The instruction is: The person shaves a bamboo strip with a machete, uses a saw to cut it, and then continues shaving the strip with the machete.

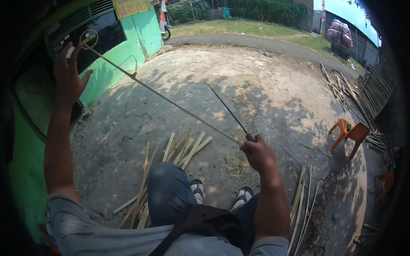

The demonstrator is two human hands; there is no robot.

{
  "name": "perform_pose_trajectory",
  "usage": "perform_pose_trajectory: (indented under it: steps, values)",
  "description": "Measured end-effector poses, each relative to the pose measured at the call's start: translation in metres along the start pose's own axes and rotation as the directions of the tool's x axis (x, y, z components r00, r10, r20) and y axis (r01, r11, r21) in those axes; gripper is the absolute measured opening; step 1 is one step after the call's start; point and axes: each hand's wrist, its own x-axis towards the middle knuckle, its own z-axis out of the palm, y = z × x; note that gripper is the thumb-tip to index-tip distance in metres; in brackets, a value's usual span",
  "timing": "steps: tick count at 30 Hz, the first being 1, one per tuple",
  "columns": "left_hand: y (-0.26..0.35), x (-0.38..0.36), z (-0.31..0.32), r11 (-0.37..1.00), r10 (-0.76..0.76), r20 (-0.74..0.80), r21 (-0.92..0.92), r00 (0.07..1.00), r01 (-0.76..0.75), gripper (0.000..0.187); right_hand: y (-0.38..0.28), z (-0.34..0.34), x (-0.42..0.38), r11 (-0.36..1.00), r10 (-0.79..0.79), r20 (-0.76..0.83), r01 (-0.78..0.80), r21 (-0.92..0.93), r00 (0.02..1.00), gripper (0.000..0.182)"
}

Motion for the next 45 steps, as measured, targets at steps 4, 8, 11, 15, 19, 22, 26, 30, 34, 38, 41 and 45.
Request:
perform_pose_trajectory:
  steps: [4,8,11,15,19,22,26,30,34,38,41,45]
  values:
    - [-0.028,0.008,-0.006,0.994,0.111,0.502,-0.069,0.858,-0.088,0.097,-0.037,0.009,-0.008,1.0,-0.027,0.051,0.027,-0.002,0.998,0.021]
    - [-0.009,-0.046,0.013,0.987,0.113,0.855,-0.153,0.506,0.038,0.057,-0.023,0.0,-0.01,0.991,-0.124,0.085,0.127,-0.036,0.989,0.02]
    - [-0.004,-0.086,0.023,0.952,-0.075,0.871,-0.081,0.485,0.294,0.025,-0.021,-0.008,-0.012,0.996,-0.086,0.177,0.088,-0.004,0.981,0.018]
    - [0.01,-0.135,0.018,0.957,-0.021,0.828,-0.146,0.56,0.251,0.029,0.003,-0.014,-0.012,0.996,0.001,0.234,-0.022,0.084,0.972,0.015]
    - [0.049,-0.184,0.009,0.955,-0.049,0.929,-0.064,0.367,0.289,0.029,0.012,-0.02,-0.01,0.982,0.12,0.074,-0.129,0.136,0.99,0.015]
    - [0.079,-0.218,-0.003,0.914,-0.048,0.969,-0.055,0.241,0.402,0.038,0.015,-0.029,-0.007,0.98,0.118,-0.12,-0.097,0.173,0.986,0.017]
    - [0.111,-0.239,-0.033,0.888,0.009,0.99,-0.072,0.139,0.455,0.036,0.017,-0.046,-0.004,0.974,0.136,-0.309,-0.07,0.217,0.941,0.037]
    - [0.131,-0.248,-0.056,0.835,0.089,0.995,-0.094,0.035,0.542,0.032,0.012,-0.053,-0.005,0.939,0.159,-0.532,0.038,0.341,0.832,0.063]
    - [0.14,-0.27,-0.064,0.658,0.051,0.996,-0.09,0.075,0.747,0.035,0.012,-0.059,-0.006,0.963,0.12,-0.612,0.057,0.262,0.782,0.072]
    - [0.154,-0.277,-0.062,0.259,0.106,0.992,0.044,-0.073,0.965,0.04,0.011,-0.05,-0.005,0.991,0.072,-0.713,0.032,0.131,0.698,0.07]
    - [0.171,-0.271,-0.051,0.077,0.216,0.976,0.011,-0.028,0.997,0.043,-0.003,-0.05,-0.002,0.961,0.26,-0.599,-0.145,0.234,0.757,0.046]
    - [0.198,-0.26,-0.03,0.114,0.045,0.983,-0.182,0.178,0.977,0.045,0.014,-0.039,-0.003,0.922,0.387,-0.346,-0.352,0.162,0.855,0.027]
